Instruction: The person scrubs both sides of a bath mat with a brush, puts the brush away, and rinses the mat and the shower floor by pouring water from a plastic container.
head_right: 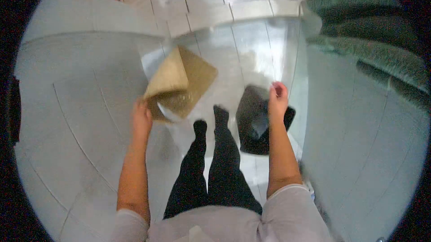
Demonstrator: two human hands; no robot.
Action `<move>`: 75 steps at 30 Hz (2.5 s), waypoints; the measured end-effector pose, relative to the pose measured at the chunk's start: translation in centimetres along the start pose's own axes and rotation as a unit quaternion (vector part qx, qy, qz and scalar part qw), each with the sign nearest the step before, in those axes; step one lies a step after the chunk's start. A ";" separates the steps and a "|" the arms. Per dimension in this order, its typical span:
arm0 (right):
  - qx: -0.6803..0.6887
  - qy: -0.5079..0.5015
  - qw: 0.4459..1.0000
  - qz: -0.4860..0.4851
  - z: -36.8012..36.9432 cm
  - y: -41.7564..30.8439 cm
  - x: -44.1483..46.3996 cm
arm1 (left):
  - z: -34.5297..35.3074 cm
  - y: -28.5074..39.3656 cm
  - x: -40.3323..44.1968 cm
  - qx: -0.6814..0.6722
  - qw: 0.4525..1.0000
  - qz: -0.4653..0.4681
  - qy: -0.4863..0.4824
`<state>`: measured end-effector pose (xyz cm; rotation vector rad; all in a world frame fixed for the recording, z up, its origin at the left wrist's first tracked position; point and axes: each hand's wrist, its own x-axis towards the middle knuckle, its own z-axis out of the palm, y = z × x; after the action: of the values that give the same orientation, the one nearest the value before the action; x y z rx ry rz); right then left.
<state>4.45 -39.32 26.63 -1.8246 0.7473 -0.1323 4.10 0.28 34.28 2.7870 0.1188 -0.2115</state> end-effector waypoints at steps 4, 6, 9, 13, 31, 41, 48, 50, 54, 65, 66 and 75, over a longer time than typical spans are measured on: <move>-0.174 0.160 0.967 0.100 -6.9 8.4 -9.9 | -1.1 3.0 2.4 0.077 0.995 0.028 -0.054; -0.216 0.147 0.957 0.128 -8.5 11.4 -12.8 | -0.5 3.8 2.4 0.090 0.994 0.007 -0.064; -0.151 0.079 0.964 0.204 -8.2 12.5 -15.6 | 0.9 3.2 1.9 0.020 0.998 -0.016 -0.058; -0.402 -0.071 0.913 -0.001 -6.4 10.0 -13.7 | 2.7 1.4 -0.3 0.026 0.998 0.019 -0.056; -0.495 -0.246 0.829 0.080 -5.3 32.1 -8.1 | 4.3 -1.9 -5.6 0.052 0.990 0.069 -0.109; -0.044 -0.097 0.950 0.294 -10.4 11.6 -11.8 | -1.5 -1.3 -9.3 0.030 0.978 0.100 -0.181; -0.112 -0.109 0.961 0.230 -13.2 2.8 -11.4 | -1.7 -1.7 -13.2 -0.045 0.967 0.131 -0.215; -0.140 -0.139 0.956 0.217 -12.1 -1.3 -10.3 | -1.9 -0.9 -13.8 -0.061 0.960 0.132 -0.238; -0.256 -0.204 0.942 0.081 -7.0 -4.6 -7.1 | -0.6 -0.7 -15.5 -0.097 0.944 0.178 -0.261; -0.567 -0.393 0.691 -0.214 24.0 -4.7 -2.0 | 1.5 -0.4 -19.1 -0.160 0.940 0.180 -0.243; -0.574 -0.408 0.679 -0.207 26.0 -5.5 -2.7 | 1.5 -0.2 -18.9 -0.162 0.940 0.172 -0.247; -0.644 -0.598 0.379 -0.288 33.4 -6.9 -2.6 | 2.3 -0.1 -18.7 -0.185 0.951 0.136 -0.205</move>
<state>19.79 -9.36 20.44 -2.6190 -1.3424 1.6464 -14.64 -1.45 35.14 2.2969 -0.2964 -0.6203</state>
